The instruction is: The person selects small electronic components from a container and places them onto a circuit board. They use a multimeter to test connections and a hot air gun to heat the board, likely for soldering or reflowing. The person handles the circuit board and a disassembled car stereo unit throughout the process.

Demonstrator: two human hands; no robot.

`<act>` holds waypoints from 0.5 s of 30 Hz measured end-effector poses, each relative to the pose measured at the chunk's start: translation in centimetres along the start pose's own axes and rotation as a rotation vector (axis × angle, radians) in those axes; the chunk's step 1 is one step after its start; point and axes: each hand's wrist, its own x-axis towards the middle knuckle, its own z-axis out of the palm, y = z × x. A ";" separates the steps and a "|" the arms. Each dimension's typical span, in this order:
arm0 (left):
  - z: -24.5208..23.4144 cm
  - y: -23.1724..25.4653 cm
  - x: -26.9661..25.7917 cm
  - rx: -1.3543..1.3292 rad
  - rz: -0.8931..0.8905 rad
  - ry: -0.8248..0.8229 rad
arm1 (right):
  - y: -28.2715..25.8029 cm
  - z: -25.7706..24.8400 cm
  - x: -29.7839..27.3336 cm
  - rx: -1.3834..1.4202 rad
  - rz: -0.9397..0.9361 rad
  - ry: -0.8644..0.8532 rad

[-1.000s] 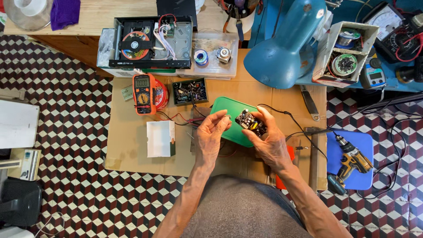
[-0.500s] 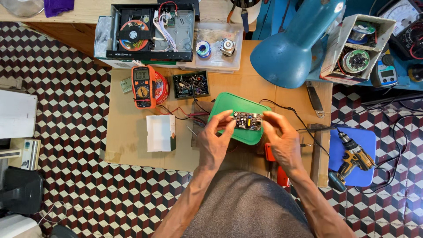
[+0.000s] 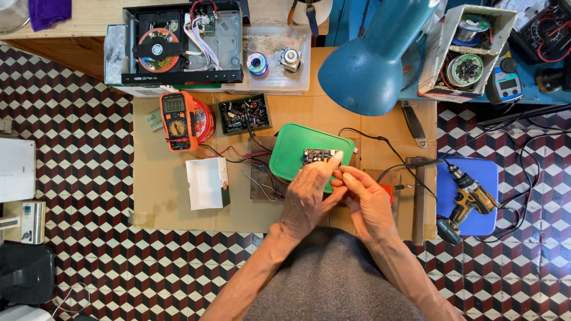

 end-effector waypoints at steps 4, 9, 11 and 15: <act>-0.8 -3.4 1.9 0.088 0.015 -0.069 | -1.7 -1.8 0.6 -0.019 -0.098 0.088; 0.4 -7.0 2.1 0.181 0.040 -0.285 | -2.0 -3.9 1.2 -0.098 -0.130 0.163; 1.1 -7.5 1.8 0.203 0.042 -0.259 | -1.6 -4.5 1.4 -0.110 -0.135 0.164; 1.2 -7.1 1.8 0.168 -0.105 -0.161 | -1.3 -4.6 1.2 -0.109 -0.112 0.165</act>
